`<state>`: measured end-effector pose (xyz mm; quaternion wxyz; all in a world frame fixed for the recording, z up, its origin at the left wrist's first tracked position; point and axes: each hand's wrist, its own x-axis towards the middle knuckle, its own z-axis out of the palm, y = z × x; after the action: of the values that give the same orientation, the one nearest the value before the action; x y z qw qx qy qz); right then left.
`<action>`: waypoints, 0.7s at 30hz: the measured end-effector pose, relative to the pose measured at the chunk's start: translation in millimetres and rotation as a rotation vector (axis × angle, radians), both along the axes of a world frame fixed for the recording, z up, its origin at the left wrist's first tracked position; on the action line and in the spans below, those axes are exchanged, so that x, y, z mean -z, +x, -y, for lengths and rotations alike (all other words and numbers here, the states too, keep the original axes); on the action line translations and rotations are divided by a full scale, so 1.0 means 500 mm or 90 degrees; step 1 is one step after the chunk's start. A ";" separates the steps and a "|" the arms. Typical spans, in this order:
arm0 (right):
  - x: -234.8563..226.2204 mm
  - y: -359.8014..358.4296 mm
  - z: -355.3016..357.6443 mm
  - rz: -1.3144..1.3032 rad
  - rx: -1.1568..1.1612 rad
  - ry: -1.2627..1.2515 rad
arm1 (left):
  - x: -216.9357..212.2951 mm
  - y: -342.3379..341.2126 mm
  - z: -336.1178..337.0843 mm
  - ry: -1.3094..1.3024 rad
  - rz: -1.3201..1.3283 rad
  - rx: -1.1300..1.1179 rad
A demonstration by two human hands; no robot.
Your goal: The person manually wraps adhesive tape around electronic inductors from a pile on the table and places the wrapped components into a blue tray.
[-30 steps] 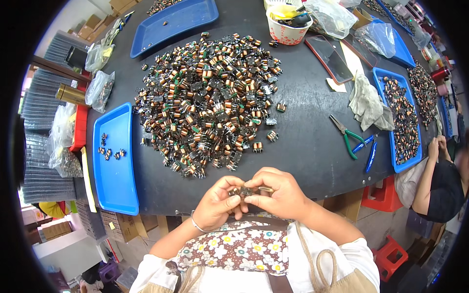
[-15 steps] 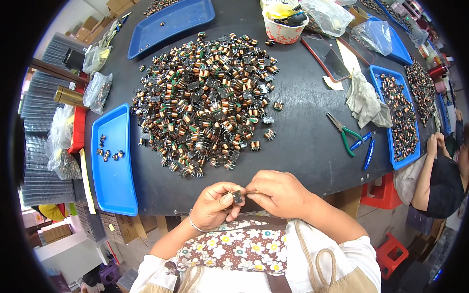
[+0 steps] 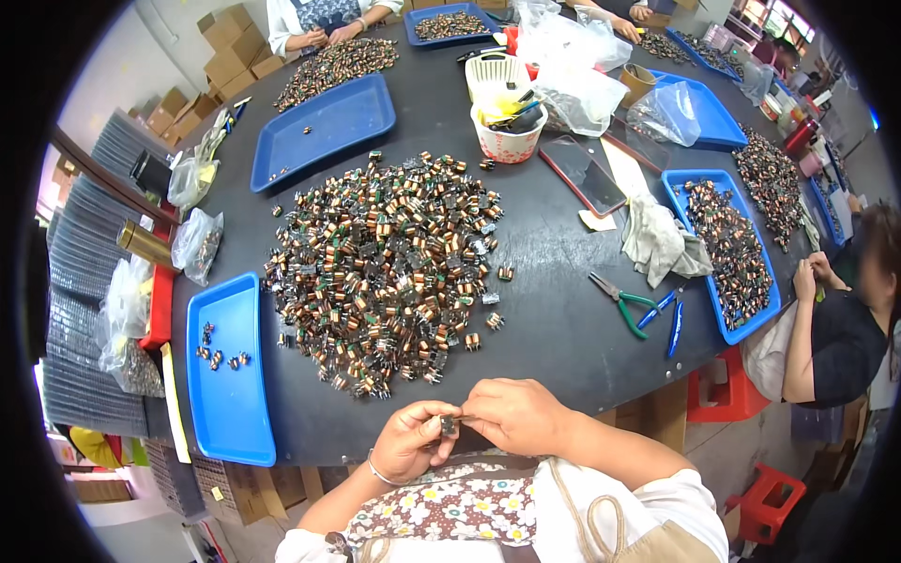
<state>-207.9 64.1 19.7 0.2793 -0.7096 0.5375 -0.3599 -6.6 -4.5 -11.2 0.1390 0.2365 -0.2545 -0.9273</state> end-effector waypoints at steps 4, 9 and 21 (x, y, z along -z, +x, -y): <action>0.000 0.013 -0.008 -0.032 0.025 -0.026 | 0.001 0.010 -0.007 0.005 -0.001 -0.003; -0.004 0.032 -0.017 -0.050 0.051 -0.036 | -0.002 0.019 -0.012 -0.010 -0.009 -0.009; -0.021 0.040 -0.024 -0.063 0.047 -0.041 | -0.010 0.024 -0.016 -0.006 -0.018 0.000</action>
<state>-187.7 76.3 30.2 0.2157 -0.7152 0.5643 -0.3515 5.2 3.3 -6.1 0.1436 0.2231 -0.2566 -0.9294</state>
